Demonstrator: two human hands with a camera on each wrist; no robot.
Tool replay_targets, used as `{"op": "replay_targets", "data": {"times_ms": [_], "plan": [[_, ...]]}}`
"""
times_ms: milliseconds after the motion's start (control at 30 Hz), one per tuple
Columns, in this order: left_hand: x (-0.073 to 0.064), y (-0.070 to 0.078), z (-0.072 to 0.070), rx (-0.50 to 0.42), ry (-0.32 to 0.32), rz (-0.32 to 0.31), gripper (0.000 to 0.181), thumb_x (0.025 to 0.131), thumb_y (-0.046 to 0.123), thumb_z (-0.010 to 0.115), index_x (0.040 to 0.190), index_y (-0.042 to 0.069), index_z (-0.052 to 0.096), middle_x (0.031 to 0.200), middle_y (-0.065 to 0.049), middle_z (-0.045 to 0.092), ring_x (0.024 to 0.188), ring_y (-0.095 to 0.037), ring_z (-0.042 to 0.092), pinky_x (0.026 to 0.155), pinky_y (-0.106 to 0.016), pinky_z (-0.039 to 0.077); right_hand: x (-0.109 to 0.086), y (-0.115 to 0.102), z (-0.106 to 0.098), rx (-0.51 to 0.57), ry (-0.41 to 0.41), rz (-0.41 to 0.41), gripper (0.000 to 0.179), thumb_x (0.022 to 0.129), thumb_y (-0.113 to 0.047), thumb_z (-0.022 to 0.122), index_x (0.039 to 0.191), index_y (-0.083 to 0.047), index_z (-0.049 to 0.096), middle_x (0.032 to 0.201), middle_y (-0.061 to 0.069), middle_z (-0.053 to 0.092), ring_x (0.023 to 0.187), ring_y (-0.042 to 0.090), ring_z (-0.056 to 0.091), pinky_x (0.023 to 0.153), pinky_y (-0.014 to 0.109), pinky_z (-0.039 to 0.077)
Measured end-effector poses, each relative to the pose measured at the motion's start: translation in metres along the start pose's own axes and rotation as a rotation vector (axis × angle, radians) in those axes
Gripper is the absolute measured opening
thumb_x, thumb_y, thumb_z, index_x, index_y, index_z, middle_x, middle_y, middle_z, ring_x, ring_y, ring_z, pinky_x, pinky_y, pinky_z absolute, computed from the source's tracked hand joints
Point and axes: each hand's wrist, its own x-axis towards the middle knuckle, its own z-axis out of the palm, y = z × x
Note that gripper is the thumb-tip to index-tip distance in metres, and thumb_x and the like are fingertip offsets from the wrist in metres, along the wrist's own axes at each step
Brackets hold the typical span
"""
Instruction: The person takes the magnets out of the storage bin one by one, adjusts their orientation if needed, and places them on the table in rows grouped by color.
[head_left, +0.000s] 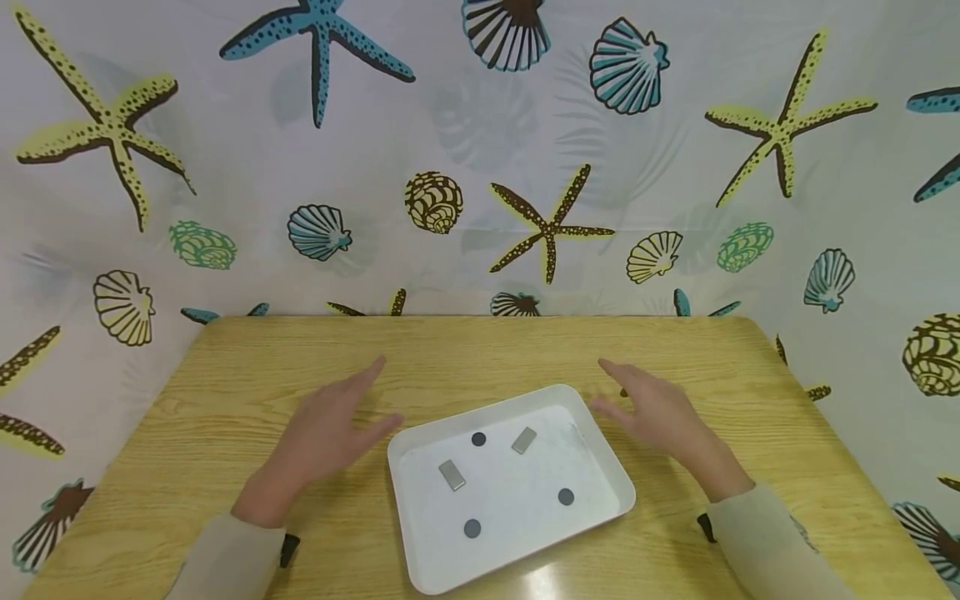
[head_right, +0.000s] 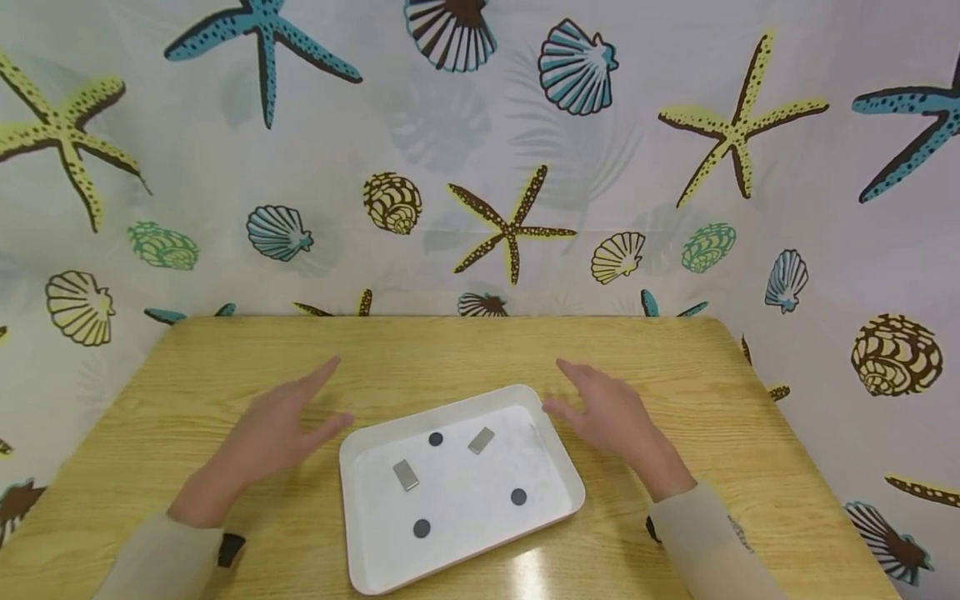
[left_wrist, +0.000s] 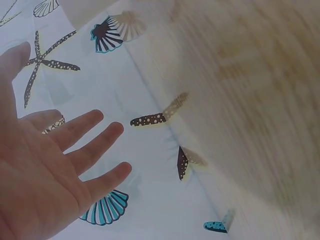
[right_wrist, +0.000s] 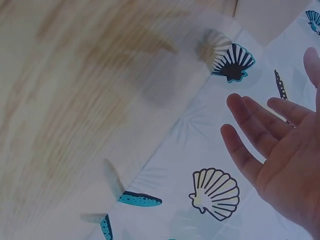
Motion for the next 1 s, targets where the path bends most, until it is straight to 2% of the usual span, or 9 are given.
{"op": "replay_targets", "data": {"times_ms": [133,300,567,767,1000], "plan": [[-0.003,0.0,0.003,0.001,-0.004,0.012,0.087,0.1,0.059,0.058,0.164,0.009,0.027,0.157,-0.021,0.049,0.141,-0.047,0.051,0.114,-0.063,0.043,-0.001,-0.002,0.001,0.017,-0.027,0.005,0.071,0.101,-0.048,0.063,0.157,-0.008,0.043,0.149,0.018,0.058,0.109,0.029,0.071,0.086,0.05,0.061],[-0.006,0.001,0.006,-0.005,-0.017,0.019,0.086,0.099,0.057,0.061,0.163,0.01,0.029,0.157,-0.02,0.05,0.141,-0.045,0.052,0.114,-0.062,0.044,-0.003,-0.004,0.003,0.032,-0.065,0.015,0.07,0.101,-0.046,0.064,0.157,-0.009,0.043,0.148,0.017,0.059,0.102,0.025,0.071,0.078,0.041,0.06],[-0.012,0.007,0.008,-0.018,-0.054,-0.007,0.082,0.099,0.054,0.063,0.163,0.012,0.032,0.156,-0.019,0.052,0.14,-0.045,0.053,0.112,-0.062,0.046,-0.005,-0.007,0.006,0.086,-0.13,0.034,0.066,0.102,-0.037,0.066,0.157,-0.009,0.044,0.134,0.012,0.066,0.081,0.011,0.058,0.061,0.025,0.047],[-0.014,0.011,0.009,-0.014,-0.073,-0.038,0.077,0.099,0.053,0.063,0.16,0.013,0.039,0.153,-0.018,0.056,0.136,-0.043,0.057,0.108,-0.062,0.05,-0.008,-0.009,0.007,0.093,-0.134,0.012,0.062,0.102,-0.031,0.066,0.155,-0.008,0.045,0.134,0.013,0.068,0.074,0.009,0.053,0.058,0.023,0.044],[-0.019,0.013,0.01,-0.064,-0.098,-0.062,0.067,0.098,0.048,0.067,0.152,0.012,0.051,0.146,-0.014,0.062,0.119,-0.03,0.068,0.094,-0.053,0.058,-0.009,-0.012,0.009,0.159,-0.172,0.007,0.055,0.102,-0.023,0.065,0.152,-0.005,0.049,0.127,0.01,0.07,0.074,0.009,0.054,0.058,0.021,0.046]]}}
